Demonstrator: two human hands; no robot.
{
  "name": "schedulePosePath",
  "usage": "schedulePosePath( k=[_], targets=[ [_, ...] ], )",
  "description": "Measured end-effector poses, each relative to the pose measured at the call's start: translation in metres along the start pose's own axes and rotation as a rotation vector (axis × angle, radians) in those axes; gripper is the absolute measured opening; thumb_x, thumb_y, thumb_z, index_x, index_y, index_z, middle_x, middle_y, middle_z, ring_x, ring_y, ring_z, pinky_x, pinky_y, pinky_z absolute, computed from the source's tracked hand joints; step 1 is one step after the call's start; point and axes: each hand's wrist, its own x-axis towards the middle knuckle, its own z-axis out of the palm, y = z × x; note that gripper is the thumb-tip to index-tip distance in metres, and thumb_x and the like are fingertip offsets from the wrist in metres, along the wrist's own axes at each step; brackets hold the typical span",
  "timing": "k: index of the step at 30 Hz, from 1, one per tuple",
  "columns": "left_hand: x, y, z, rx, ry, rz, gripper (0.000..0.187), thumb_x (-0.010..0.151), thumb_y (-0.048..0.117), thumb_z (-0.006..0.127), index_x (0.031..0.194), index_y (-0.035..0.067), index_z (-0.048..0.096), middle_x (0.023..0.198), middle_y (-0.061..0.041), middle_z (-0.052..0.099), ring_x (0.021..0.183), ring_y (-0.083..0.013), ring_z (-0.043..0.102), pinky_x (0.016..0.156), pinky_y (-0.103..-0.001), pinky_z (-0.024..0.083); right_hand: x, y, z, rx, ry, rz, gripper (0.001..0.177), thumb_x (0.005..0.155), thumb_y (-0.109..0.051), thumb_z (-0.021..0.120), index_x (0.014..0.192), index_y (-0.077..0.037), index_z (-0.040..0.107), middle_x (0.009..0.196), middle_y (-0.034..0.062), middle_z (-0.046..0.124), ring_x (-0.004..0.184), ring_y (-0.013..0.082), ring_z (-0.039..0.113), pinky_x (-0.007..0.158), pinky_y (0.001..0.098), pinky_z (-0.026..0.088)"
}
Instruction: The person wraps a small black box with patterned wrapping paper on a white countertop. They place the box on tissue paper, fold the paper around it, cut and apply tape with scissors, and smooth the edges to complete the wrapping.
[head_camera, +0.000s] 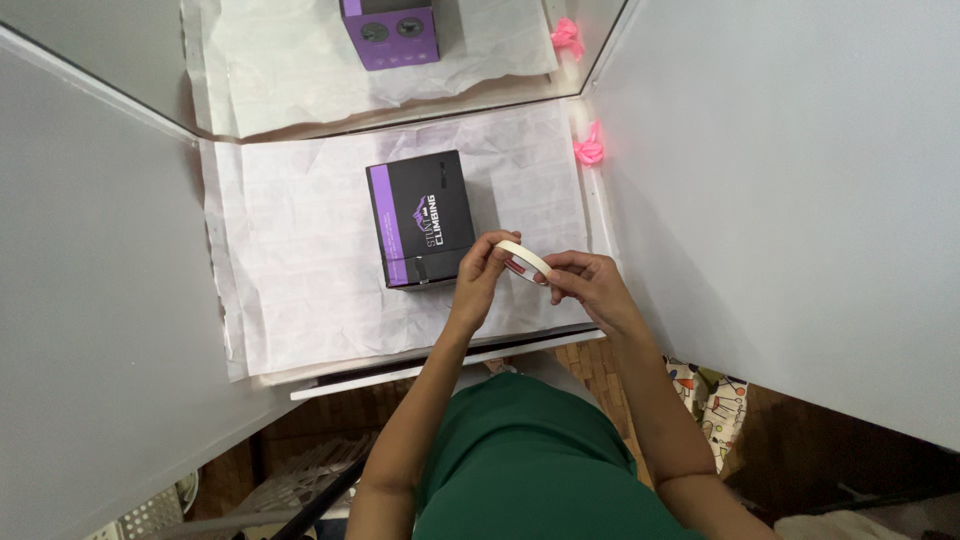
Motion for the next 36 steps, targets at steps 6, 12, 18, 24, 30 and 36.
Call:
schedulePosePath(
  k=[6, 12, 18, 24, 30, 36],
  targets=[
    [-0.006, -0.005, -0.009, 0.091, 0.034, -0.004, 0.027, 0.111, 0.024, 0.053, 0.122, 0.001, 0.062, 0.111, -0.007, 0.066, 0.103, -0.0144, 0.065, 0.091, -0.03, 0.056, -0.005, 0.0, 0.008, -0.115, 0.073, -0.149, 0.024, 0.094, -0.005, 0.069, 0.117, 0.004, 0.068, 0.092, 0.012, 0.073, 0.072, 0.015, 0.069, 0.067, 0.0298, 0.06],
    [-0.014, -0.007, -0.002, 0.001, 0.068, -0.085, 0.028, 0.11, 0.024, 0.05, 0.125, 0.003, 0.059, 0.11, -0.007, 0.068, 0.106, -0.0149, 0.068, 0.087, -0.033, 0.062, -0.011, 0.003, 0.01, -0.206, 0.067, -0.342, 0.013, 0.098, -0.002, 0.068, 0.108, 0.006, 0.072, 0.087, 0.0122, 0.072, 0.074, 0.0144, 0.069, 0.068, 0.0276, 0.059],
    [-0.018, -0.007, 0.001, -0.038, 0.109, -0.188, 0.029, 0.11, 0.027, 0.045, 0.124, 0.004, 0.058, 0.108, -0.004, 0.066, 0.107, -0.0156, 0.069, 0.084, -0.035, 0.063, -0.009, 0.004, 0.013, -0.284, 0.106, -0.305, 0.012, 0.096, -0.002, 0.069, 0.105, 0.005, 0.072, 0.087, 0.0106, 0.073, 0.072, 0.013, 0.069, 0.068, 0.026, 0.058],
    [-0.023, 0.013, 0.017, 0.234, 0.176, -0.109, 0.034, 0.109, 0.026, 0.048, 0.133, 0.003, 0.058, 0.119, -0.011, 0.06, 0.107, -0.0211, 0.067, 0.084, -0.036, 0.061, -0.014, 0.003, 0.021, -0.457, 0.154, -0.348, 0.006, 0.099, -0.001, 0.064, 0.101, 0.004, 0.067, 0.087, 0.0054, 0.069, 0.076, 0.0099, 0.066, 0.071, 0.0248, 0.059],
    [-0.05, 0.035, 0.062, 0.9, 0.157, 0.428, 0.055, 0.095, 0.018, 0.067, 0.143, 0.0, 0.048, 0.128, -0.021, 0.054, 0.115, -0.0371, 0.058, 0.095, -0.044, 0.051, -0.008, 0.005, 0.025, -0.496, 0.265, -0.335, 0.009, 0.105, -0.008, 0.058, 0.1, 0.0, 0.058, 0.081, 0.0019, 0.06, 0.071, 0.007, 0.058, 0.064, 0.0243, 0.052],
    [-0.042, 0.025, 0.067, 0.551, 0.046, 0.074, 0.041, 0.101, 0.008, 0.065, 0.141, 0.008, 0.057, 0.115, -0.013, 0.062, 0.097, -0.0241, 0.071, 0.085, -0.034, 0.062, -0.012, 0.0, 0.027, -0.71, 0.294, -0.45, 0.008, 0.102, -0.009, 0.061, 0.1, -0.001, 0.06, 0.102, 0.0071, 0.059, 0.087, 0.0136, 0.064, 0.074, 0.0278, 0.055]
  ],
)
